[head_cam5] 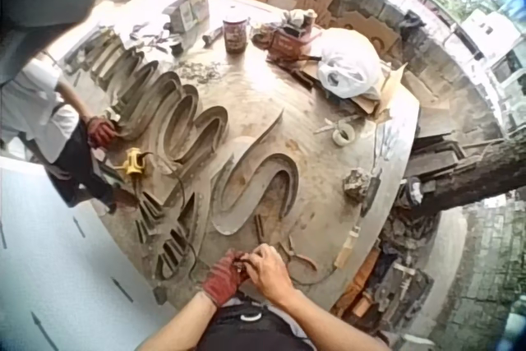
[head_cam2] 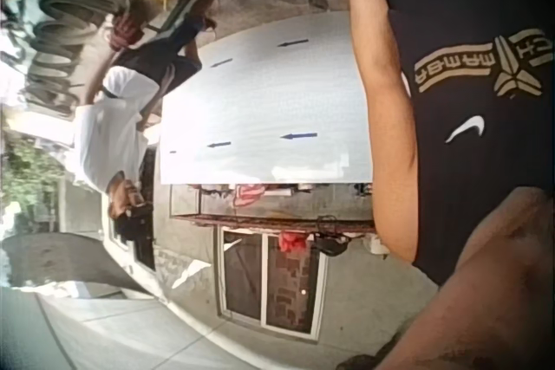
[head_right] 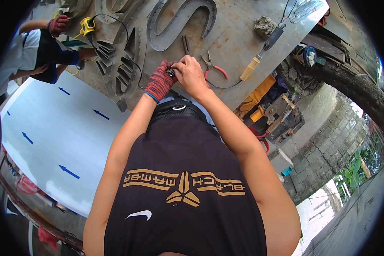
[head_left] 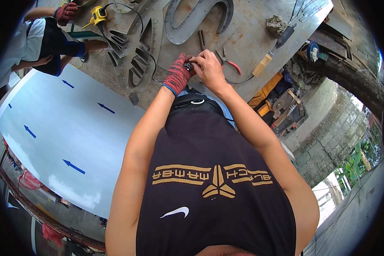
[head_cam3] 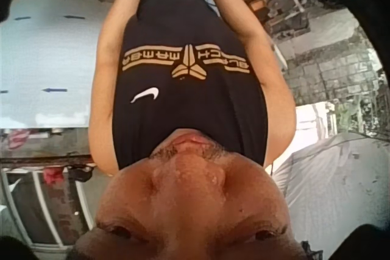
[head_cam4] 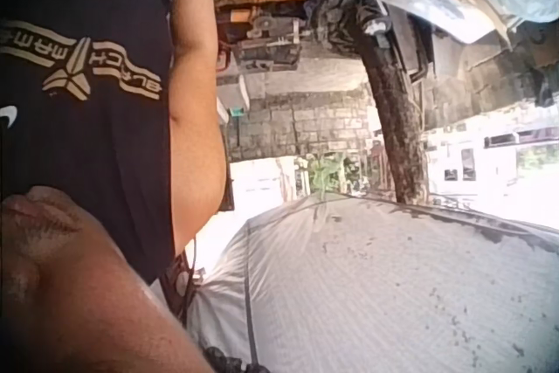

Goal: Assembling and cleaning large fabricated metal or plastic letters for a sign on a workbench.

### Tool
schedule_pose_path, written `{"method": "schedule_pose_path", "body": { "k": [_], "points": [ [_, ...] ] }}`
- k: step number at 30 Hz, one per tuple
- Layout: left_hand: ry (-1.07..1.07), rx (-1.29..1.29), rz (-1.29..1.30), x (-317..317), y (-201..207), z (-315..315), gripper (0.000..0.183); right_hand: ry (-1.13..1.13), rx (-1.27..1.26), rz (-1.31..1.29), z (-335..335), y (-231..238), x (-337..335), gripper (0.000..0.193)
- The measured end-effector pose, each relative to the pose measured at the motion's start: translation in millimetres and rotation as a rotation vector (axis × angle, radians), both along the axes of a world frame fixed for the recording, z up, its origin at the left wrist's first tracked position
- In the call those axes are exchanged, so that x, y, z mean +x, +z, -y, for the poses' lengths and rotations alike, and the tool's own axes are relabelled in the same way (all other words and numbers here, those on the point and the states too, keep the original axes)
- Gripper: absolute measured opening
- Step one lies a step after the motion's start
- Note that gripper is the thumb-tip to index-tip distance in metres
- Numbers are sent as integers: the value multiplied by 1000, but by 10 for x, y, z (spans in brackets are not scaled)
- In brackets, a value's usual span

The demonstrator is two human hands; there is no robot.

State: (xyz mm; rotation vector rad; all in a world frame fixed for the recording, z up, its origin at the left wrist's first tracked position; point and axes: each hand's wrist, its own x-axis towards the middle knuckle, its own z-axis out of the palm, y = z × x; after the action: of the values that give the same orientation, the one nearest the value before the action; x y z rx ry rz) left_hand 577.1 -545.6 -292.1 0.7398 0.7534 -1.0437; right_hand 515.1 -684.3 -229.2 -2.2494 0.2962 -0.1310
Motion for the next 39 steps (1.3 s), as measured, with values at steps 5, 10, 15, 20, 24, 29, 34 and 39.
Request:
{"method": "schedule_pose_path", "body": {
  "k": [5, 10, 15, 20, 24, 29, 34, 39],
  "points": [
    [-71, -83, 19, 122, 45, -187, 41, -349, 14, -124, 491, -173, -100, 15],
    [1, -89, -11, 131, 14, -316, 40, -552, -82, -288, 1174, -601, -293, 16],
    [25, -19, 7, 84, 129, -327, 41, -483, -27, -316, 1255, -737, -256, 19],
    [68, -98, -20, 55, 29, -409, 42, -420, -138, -297, 1232, -733, -208, 16],
    [78, -89, -19, 23, 26, -447, 42, -314, -78, -242, 873, -572, -93, 13],
    [70, -69, -12, 17, 35, -450, 42, -16, -96, -140, 281, -458, 115, 12],
    [90, -45, 0, 54, 101, -491, 39, 46, -299, -209, 233, -563, 192, 11],
    [119, -118, -33, 74, 94, -568, 32, 119, -422, -222, 200, -659, 215, 11]
  ]
}}
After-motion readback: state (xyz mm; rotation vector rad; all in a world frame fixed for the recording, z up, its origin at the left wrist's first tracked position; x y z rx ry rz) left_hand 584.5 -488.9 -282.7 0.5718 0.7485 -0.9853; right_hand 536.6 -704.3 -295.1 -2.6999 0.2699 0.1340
